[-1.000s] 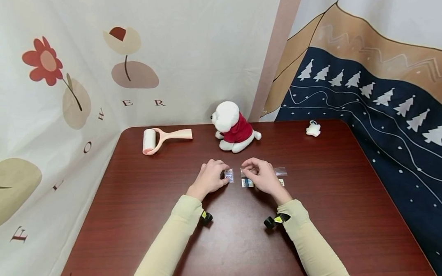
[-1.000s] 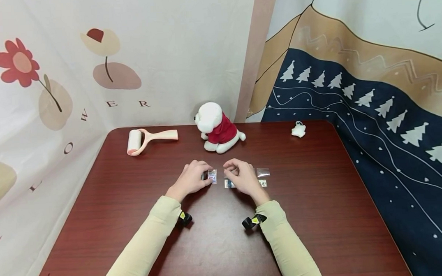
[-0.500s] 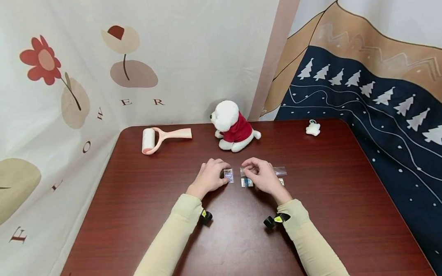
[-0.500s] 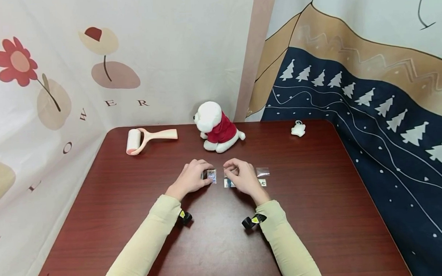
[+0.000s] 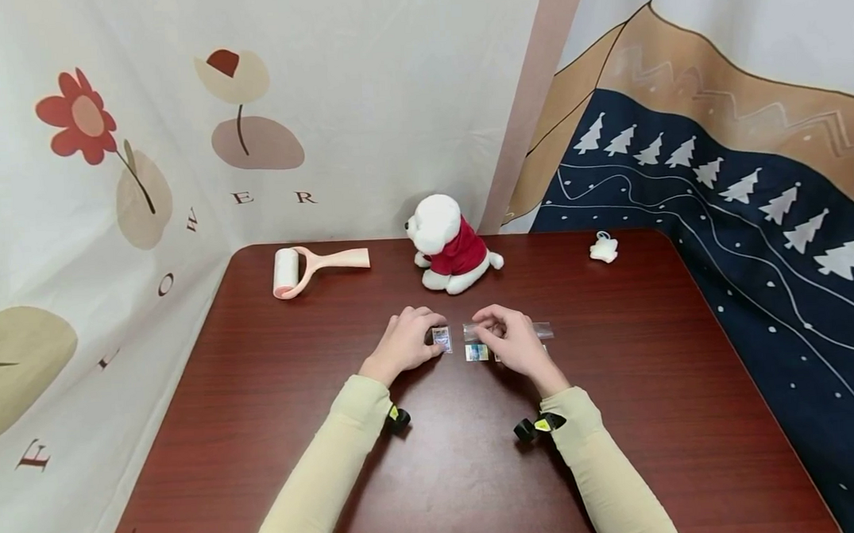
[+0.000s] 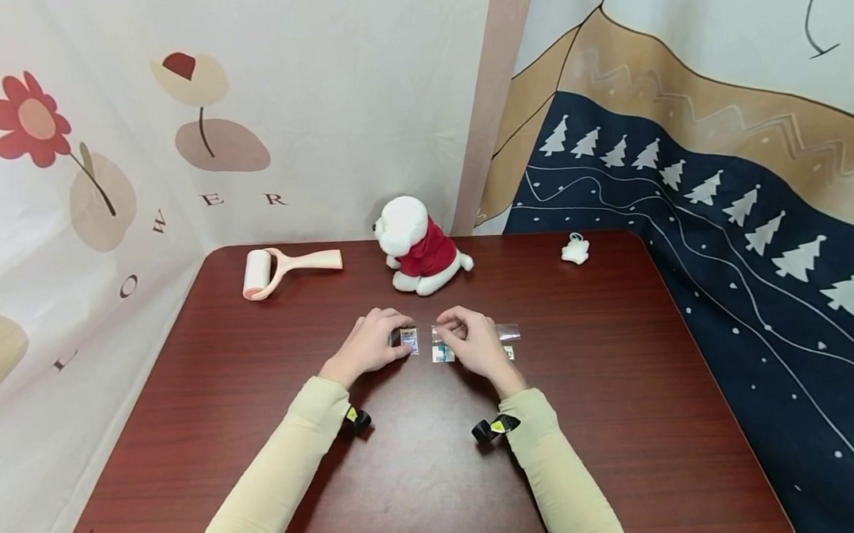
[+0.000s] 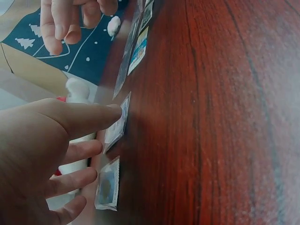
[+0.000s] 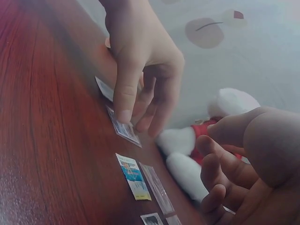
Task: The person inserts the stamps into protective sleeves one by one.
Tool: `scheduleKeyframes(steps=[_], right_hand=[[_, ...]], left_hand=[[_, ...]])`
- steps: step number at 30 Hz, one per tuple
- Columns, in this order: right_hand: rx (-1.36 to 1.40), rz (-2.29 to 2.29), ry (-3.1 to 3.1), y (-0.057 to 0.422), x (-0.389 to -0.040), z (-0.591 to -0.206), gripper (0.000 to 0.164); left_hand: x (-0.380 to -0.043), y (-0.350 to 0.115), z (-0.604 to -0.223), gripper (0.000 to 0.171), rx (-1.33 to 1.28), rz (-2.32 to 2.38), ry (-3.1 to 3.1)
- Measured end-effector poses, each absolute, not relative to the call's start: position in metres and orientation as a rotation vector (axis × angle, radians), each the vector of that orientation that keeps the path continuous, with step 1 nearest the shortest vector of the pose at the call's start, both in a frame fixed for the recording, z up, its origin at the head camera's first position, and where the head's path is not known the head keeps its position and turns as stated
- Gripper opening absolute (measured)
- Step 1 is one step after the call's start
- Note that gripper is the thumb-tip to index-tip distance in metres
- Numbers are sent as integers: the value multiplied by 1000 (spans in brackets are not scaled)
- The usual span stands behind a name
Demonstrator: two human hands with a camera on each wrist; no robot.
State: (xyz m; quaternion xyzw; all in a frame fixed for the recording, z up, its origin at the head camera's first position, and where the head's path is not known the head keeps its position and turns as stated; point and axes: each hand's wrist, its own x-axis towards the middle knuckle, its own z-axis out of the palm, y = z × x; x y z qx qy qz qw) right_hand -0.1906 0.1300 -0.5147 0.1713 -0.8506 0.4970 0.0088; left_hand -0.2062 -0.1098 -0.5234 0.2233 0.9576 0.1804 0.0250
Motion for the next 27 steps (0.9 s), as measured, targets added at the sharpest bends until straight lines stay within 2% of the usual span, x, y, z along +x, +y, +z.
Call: scheduleKeyframes(steps=[6,14,27], right_hand=[[526,1517,-2655,134,-189,-516,12],[487,1514,-2687,141,-185,-518,14],[536,1339,-2844,144,-181,-523,23]], left_hand=[[-206,-107,-519,47,713,587,2960],[-206,-101,-518,47,726,625,2935],[-214,-84,-520,32,783,659,2934]])
